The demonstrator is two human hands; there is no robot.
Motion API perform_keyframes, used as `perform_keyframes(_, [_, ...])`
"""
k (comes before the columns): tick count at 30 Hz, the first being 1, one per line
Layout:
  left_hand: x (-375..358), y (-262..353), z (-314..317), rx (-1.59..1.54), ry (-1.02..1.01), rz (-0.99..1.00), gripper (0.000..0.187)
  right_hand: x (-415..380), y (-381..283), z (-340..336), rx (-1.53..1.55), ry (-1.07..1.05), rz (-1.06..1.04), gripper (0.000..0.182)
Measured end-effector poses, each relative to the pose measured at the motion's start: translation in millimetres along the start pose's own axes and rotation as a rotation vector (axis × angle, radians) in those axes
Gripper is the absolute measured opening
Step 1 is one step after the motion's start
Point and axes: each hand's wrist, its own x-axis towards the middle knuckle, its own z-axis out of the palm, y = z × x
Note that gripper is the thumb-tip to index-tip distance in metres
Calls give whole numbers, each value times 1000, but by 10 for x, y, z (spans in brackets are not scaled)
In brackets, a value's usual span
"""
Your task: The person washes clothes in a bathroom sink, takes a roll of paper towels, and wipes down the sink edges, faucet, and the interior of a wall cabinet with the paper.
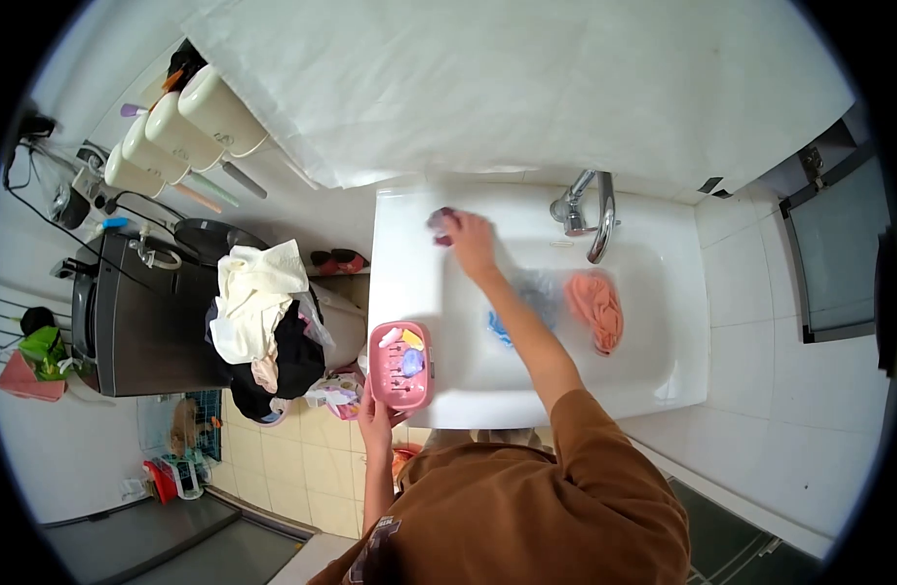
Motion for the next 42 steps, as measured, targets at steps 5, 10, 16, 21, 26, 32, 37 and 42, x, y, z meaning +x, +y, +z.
perform_keyframes(5, [40,139,162,-23,-38,-9,40,54,760,-250,-278,7,430,21])
perform_keyframes(10, [99,86,116,-32,-66,47,41,341,413,37,-303,143,680,30])
perform_keyframes(16, [133,59,62,-48,-19,-1,39,119,-388,43,228,-94,239,44])
perform_keyframes(21, [269,32,42,-59,-19,60,39,-670,-659,-231,505,-135,370,53])
perform_keyframes(26, [383,48,90,-42,-8,57,40,-1283,-474,-559,718,-384,436,47])
perform_keyframes(32, [385,37,169,-36,-59,66,40,-1932,92,-667,483,-317,736,43])
perform_keyframes(37, [305,27,205,-22,-95,59,42,-2185,122,-983,375,-468,584,44])
perform_keyframes(42, [204,14,243,8,-92,31,41,-2051,-64,-1655,494,-893,247,42])
